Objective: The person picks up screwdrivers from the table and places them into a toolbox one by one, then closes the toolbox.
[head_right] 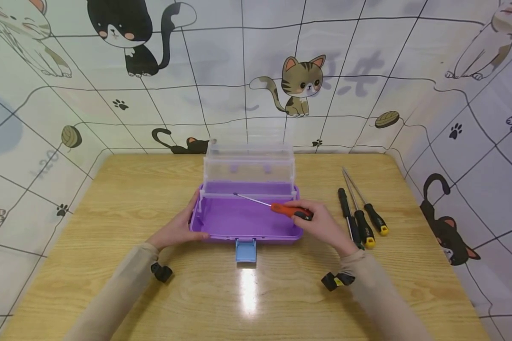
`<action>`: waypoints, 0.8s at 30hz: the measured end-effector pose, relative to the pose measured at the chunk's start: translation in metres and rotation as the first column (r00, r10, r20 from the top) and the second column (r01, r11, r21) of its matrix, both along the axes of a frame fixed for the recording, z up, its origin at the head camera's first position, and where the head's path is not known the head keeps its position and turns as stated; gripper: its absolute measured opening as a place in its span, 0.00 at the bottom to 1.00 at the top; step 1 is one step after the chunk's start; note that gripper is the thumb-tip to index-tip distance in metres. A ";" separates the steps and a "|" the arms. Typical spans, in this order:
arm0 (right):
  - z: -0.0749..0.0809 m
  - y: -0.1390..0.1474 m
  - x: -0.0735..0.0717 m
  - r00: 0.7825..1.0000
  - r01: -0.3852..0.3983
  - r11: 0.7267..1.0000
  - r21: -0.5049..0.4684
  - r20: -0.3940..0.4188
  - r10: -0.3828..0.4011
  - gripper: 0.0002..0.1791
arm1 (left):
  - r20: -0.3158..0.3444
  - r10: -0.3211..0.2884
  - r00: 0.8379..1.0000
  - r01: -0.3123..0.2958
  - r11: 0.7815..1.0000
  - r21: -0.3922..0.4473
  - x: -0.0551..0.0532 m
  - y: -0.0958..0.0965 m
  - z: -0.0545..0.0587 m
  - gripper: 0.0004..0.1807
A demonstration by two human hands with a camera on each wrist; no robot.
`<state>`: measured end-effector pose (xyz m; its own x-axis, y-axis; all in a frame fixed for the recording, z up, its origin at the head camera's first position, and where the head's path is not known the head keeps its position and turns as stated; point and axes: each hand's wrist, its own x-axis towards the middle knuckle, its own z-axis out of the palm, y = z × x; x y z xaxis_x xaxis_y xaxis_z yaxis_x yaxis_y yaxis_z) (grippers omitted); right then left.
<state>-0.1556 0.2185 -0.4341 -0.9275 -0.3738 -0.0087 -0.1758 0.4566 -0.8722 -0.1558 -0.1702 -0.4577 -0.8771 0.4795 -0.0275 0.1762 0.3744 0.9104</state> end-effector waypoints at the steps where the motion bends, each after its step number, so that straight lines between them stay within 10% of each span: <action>1: -0.001 -0.001 0.000 1.000 -0.006 1.000 0.000 -0.006 0.006 0.19 | 0.002 0.000 1.000 0.000 1.000 0.001 0.000 0.000 0.000 0.72; 24: 0.000 -0.018 -0.004 0.993 -0.115 0.993 -0.024 0.034 0.116 0.20 | -0.016 0.007 1.000 -0.007 1.000 -0.030 0.001 0.000 0.003 0.71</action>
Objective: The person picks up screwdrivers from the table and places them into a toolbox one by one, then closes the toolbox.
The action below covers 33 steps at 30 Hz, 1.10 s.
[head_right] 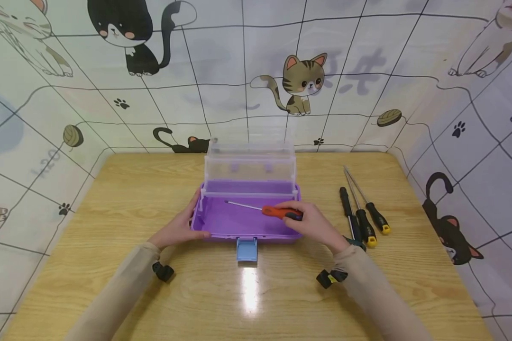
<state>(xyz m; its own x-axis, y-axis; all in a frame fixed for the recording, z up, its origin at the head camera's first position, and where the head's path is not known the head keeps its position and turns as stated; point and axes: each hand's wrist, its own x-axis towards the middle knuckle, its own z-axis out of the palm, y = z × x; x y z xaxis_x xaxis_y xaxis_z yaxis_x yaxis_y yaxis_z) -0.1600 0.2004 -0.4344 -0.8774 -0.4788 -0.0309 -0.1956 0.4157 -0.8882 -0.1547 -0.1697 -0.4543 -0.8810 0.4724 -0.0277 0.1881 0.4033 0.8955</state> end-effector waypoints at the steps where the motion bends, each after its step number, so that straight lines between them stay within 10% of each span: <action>1: 0.000 -0.001 -0.001 1.000 -0.006 1.000 0.007 -0.003 0.006 0.20 | 0.000 0.000 1.000 0.000 1.000 0.001 0.000 0.000 0.000 0.71; 33: -0.013 -0.036 -0.015 0.971 -0.203 0.971 0.127 -0.098 0.216 0.17 | -0.002 0.005 1.000 -0.005 1.000 0.007 0.002 0.001 -0.002 0.70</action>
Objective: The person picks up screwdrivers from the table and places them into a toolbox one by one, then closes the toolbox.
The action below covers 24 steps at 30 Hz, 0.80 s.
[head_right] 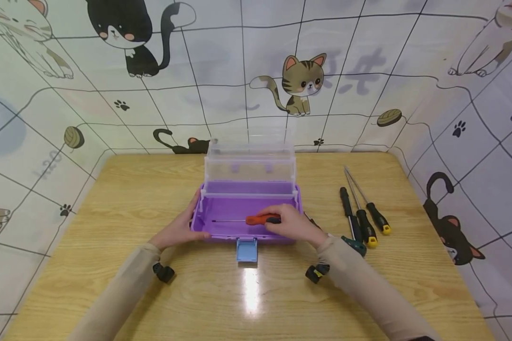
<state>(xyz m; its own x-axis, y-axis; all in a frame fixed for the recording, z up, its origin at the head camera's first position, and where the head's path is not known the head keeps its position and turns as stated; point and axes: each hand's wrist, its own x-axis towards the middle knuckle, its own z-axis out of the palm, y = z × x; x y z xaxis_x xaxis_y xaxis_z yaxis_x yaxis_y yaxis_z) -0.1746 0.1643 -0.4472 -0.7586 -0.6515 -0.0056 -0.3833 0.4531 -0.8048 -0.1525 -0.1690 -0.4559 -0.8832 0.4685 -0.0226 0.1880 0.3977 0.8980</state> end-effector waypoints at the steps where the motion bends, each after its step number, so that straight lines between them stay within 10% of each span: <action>1: -0.001 -0.001 0.000 1.000 0.002 1.000 0.004 -0.005 -0.002 0.17 | 0.001 0.000 1.000 0.000 1.000 0.001 0.000 0.000 0.000 0.70; 14: -0.007 -0.006 -0.007 1.000 -0.007 0.997 0.080 -0.027 0.009 0.16 | -0.023 0.000 1.000 0.001 0.998 0.055 -0.010 -0.006 -0.032 0.72; 24: -0.010 -0.006 -0.024 0.996 -0.088 0.989 0.115 -0.021 0.091 0.18 | -0.028 0.003 1.000 -0.001 0.999 0.049 -0.012 -0.008 -0.037 0.72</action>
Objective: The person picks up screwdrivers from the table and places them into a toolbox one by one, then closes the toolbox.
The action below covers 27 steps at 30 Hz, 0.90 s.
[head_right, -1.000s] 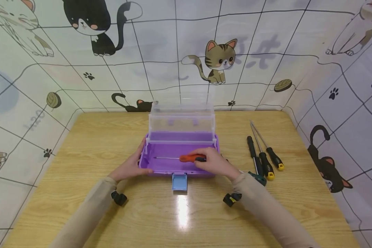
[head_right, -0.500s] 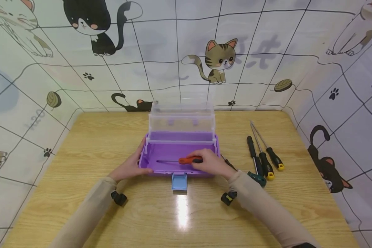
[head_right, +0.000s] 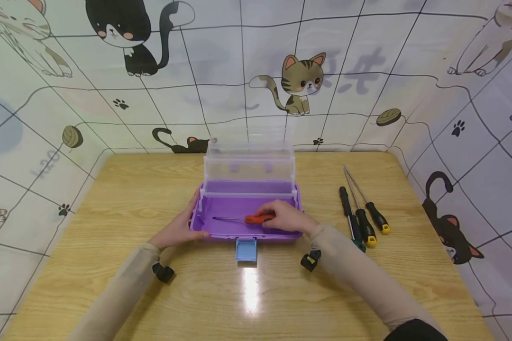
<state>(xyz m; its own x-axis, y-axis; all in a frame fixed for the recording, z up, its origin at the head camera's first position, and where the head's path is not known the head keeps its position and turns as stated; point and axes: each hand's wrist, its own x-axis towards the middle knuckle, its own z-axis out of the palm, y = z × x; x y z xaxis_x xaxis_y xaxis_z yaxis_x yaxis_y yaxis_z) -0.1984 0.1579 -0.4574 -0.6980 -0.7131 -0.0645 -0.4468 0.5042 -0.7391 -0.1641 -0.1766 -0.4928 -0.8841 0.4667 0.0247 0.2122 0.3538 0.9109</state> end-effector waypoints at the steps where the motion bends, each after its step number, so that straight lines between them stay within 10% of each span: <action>1: -0.001 0.000 -0.001 1.000 0.005 1.000 -0.001 0.021 -0.005 0.18 | 0.002 0.000 1.000 0.000 1.000 0.003 0.000 0.000 0.000 0.72; 14: -0.012 -0.009 -0.009 0.985 0.075 0.997 0.026 0.155 -0.078 0.18 | 0.021 -0.013 1.000 0.013 1.000 0.015 0.010 0.007 0.031 0.70; 27: -0.013 -0.009 -0.004 0.987 0.120 0.991 -0.066 0.114 -0.112 0.14 | 0.013 -0.019 1.000 0.018 0.998 0.066 0.000 0.000 -0.004 0.70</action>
<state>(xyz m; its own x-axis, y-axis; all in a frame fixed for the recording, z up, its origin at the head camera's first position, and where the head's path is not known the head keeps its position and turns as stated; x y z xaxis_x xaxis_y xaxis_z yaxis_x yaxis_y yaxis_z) -0.2025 0.1489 -0.4705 -0.7677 -0.6336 -0.0960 -0.3030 0.4910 -0.8168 -0.1641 -0.1764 -0.4966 -0.8758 0.4806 0.0441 0.2058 0.2893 0.9349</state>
